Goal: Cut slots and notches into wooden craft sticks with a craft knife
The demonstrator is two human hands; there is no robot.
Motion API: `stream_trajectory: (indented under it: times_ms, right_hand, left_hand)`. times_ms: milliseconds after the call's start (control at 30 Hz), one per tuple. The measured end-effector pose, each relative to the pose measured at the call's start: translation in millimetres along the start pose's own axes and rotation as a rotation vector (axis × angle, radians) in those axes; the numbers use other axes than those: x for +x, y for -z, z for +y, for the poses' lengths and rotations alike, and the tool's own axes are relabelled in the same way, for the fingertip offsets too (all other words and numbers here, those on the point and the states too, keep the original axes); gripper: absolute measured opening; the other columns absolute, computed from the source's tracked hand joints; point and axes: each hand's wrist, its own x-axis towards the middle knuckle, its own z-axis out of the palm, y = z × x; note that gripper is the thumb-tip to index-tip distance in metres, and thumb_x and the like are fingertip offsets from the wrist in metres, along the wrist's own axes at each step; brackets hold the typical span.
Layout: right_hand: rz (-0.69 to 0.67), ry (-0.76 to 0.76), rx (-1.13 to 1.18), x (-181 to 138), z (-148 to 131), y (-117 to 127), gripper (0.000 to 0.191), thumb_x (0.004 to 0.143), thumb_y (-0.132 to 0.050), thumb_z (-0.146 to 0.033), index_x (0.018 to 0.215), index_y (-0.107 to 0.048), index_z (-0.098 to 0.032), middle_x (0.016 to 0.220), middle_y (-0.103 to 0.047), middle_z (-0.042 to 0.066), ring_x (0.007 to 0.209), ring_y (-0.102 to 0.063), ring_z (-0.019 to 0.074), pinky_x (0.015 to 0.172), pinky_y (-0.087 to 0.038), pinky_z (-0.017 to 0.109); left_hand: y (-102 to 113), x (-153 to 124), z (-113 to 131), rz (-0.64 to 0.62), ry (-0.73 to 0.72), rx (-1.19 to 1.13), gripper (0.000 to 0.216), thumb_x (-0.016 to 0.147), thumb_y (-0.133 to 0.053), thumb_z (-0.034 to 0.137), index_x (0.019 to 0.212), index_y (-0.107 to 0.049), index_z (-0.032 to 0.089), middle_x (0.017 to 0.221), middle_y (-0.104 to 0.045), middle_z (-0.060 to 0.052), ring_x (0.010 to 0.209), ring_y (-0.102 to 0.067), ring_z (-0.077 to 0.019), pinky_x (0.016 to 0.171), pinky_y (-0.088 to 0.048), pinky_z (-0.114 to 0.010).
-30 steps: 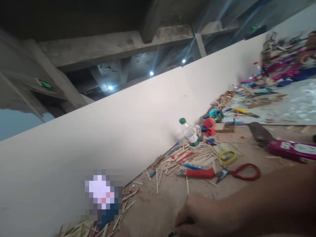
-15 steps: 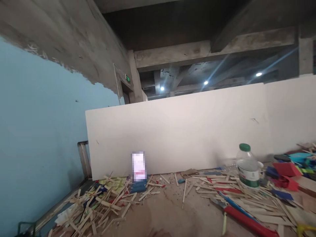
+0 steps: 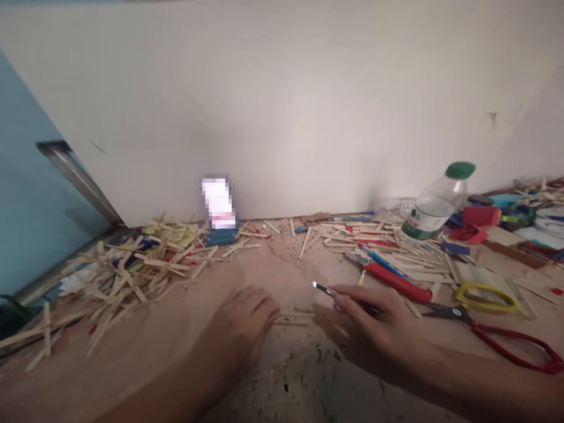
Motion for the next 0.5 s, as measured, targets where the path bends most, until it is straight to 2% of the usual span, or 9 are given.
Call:
stream_trajectory:
  times_ms: [67,133,233,333,433,500]
  right_hand:
    - [0.008,-0.012,-0.004,2,-4,6,0.056,0.119,-0.073,-0.073,0.098,-0.100,-0.028,0.076,-0.086,0.006,0.072,-0.084,0.0290,0.070,-0.072,0.037]
    - [0.032,0.003,-0.007,5,-6,10,0.048,0.118,-0.077,-0.068,0.100,-0.102,-0.031,0.084,-0.092,0.007,0.076,-0.089,0.0307,0.071,-0.074,0.038]
    - [0.073,0.041,0.005,6,-6,12,0.039,0.117,-0.081,-0.063,0.103,-0.105,-0.035,0.094,-0.098,0.006,0.076,-0.093,0.0307,0.065,-0.075,0.036]
    - [0.107,0.080,0.004,7,-2,12,0.030,0.116,-0.087,-0.058,0.106,-0.106,-0.037,0.090,-0.097,0.003,0.065,-0.090,0.0259,0.054,-0.068,0.029]
    - [0.181,0.142,-0.080,5,-1,13,0.028,0.118,-0.088,-0.056,0.112,-0.107,-0.037,0.086,-0.096,0.002,0.059,-0.086,0.0208,0.051,-0.065,0.023]
    - [0.207,0.137,-0.157,5,-1,15,0.040,0.121,-0.083,-0.066,0.113,-0.107,-0.036,0.083,-0.095,0.002,0.058,-0.084,0.0202,0.051,-0.065,0.024]
  left_hand:
    - [11,5,3,0.040,0.059,-0.037,0.038,0.134,-0.049,0.021,0.115,-0.082,0.025,0.110,-0.086,-0.006,0.104,-0.078,-0.0256,0.102,-0.060,-0.039]
    - [25,12,6,0.056,0.110,-0.077,0.038,0.134,-0.050,0.024,0.109,-0.079,0.026,0.103,-0.084,-0.003,0.098,-0.078,-0.0240,0.097,-0.060,-0.036]
    - [47,23,13,0.078,0.244,-0.108,0.035,0.132,-0.056,0.029,0.103,-0.077,0.027,0.090,-0.079,0.004,0.079,-0.075,-0.0188,0.078,-0.058,-0.028]
    - [63,33,19,0.028,0.358,-0.123,0.032,0.129,-0.065,0.029,0.101,-0.080,0.028,0.085,-0.080,0.007,0.073,-0.078,-0.0161,0.068,-0.056,-0.023]
    - [66,36,23,0.033,0.452,-0.229,0.031,0.123,-0.069,0.031,0.097,-0.084,0.029,0.086,-0.085,0.007,0.076,-0.081,-0.0162,0.071,-0.059,-0.022]
    - [62,31,27,0.004,0.469,-0.317,0.030,0.124,-0.070,0.030,0.098,-0.085,0.030,0.088,-0.086,0.008,0.078,-0.081,-0.0151,0.077,-0.061,-0.022]
